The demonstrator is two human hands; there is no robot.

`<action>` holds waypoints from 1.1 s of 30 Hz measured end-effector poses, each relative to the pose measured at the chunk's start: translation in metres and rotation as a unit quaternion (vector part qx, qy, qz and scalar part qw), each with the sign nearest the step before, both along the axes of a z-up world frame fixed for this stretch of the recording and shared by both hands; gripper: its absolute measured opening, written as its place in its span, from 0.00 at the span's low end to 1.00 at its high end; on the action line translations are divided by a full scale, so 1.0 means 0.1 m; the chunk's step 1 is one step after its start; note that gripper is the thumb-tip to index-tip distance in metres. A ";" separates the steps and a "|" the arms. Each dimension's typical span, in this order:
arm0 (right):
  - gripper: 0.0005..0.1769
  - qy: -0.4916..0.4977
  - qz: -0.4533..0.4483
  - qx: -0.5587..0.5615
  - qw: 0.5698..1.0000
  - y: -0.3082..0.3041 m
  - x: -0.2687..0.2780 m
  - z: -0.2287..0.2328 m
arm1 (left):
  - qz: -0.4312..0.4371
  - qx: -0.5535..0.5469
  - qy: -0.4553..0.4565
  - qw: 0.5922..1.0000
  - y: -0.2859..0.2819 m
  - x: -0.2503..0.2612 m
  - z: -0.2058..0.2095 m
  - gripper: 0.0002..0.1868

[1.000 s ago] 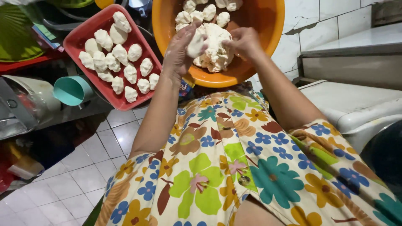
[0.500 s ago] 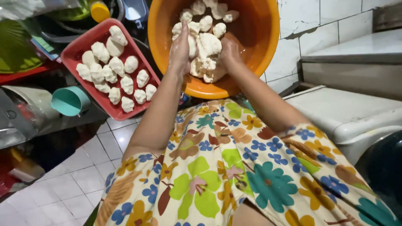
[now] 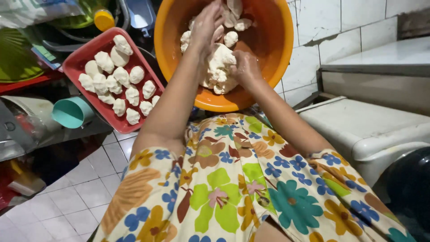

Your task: The person pinches off small pieces of white dough from a large mass in an orange basin and rolls them into small balls by hand.

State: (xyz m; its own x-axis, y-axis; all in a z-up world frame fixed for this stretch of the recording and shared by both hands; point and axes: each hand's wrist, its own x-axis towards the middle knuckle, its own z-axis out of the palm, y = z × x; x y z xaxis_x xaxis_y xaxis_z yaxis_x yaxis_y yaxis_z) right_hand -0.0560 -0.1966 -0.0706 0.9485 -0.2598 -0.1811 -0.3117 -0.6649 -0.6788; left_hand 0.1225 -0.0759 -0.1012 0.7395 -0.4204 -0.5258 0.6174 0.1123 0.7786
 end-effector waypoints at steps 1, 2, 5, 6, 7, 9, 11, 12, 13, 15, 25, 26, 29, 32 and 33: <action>0.33 0.031 -0.023 0.011 0.999 0.01 -0.02 0.03 | -0.030 0.017 -0.038 0.999 0.18 -0.10 0.11 0.26; 0.41 0.063 -0.045 0.023 0.997 0.02 -0.04 0.05 | -0.028 0.042 -0.038 0.998 0.31 -0.16 0.20 0.25; 0.22 0.104 -0.148 0.291 0.940 -0.08 -0.08 0.17 | -0.022 0.109 -0.059 0.992 0.71 -0.35 0.43 0.21; 0.22 0.104 -0.193 0.427 0.878 -0.11 -0.09 0.23 | -0.020 0.126 -0.079 0.989 0.83 -0.43 0.50 0.20; 0.21 0.102 -0.235 0.550 0.795 -0.18 -0.11 0.31 | -0.019 0.141 -0.099 0.985 0.90 -0.50 0.56 0.19; 0.20 0.102 -0.257 0.688 0.671 -0.26 -0.14 0.47 | -0.017 0.129 -0.100 0.986 1.00 -0.65 0.65 0.17; 0.19 0.107 -0.225 0.740 0.625 -0.31 -0.13 0.60 | -0.022 0.127 -0.112 0.985 1.04 -0.78 0.67 0.16; 0.19 0.093 -0.215 0.706 0.669 -0.28 -0.14 0.65 | -0.026 0.131 -0.124 0.983 1.05 -0.84 0.66 0.15; 0.20 0.077 -0.201 0.670 0.710 -0.26 -0.12 0.69 | -0.029 0.136 -0.139 0.981 1.05 -0.87 0.65 0.14; 0.21 0.059 -0.171 0.632 0.754 -0.21 -0.13 0.76 | -0.041 0.141 -0.197 0.969 1.06 -0.97 0.63 0.14; 0.21 0.098 -0.198 0.457 0.862 0.02 -0.17 0.68 | -0.105 0.157 -0.431 0.882 0.79 -1.45 0.77 0.26; 0.23 0.107 -0.167 0.440 0.876 0.05 -0.15 0.72 | -0.117 0.158 -0.538 0.820 0.78 -1.48 0.82 0.35; 0.18 -0.069 0.180 0.294 0.936 -0.03 -0.17 0.98 | -0.172 0.082 -0.181 0.965 0.67 -1.51 0.98 0.41; 0.33 0.120 0.032 0.491 0.862 -0.14 -0.22 1.18 | -0.191 0.116 -0.303 0.927 0.72 -1.56 1.04 0.44; 0.27 0.112 -0.026 0.537 0.836 -0.13 -0.22 1.15 | -0.188 0.151 -0.476 0.845 0.75 -1.57 1.04 0.46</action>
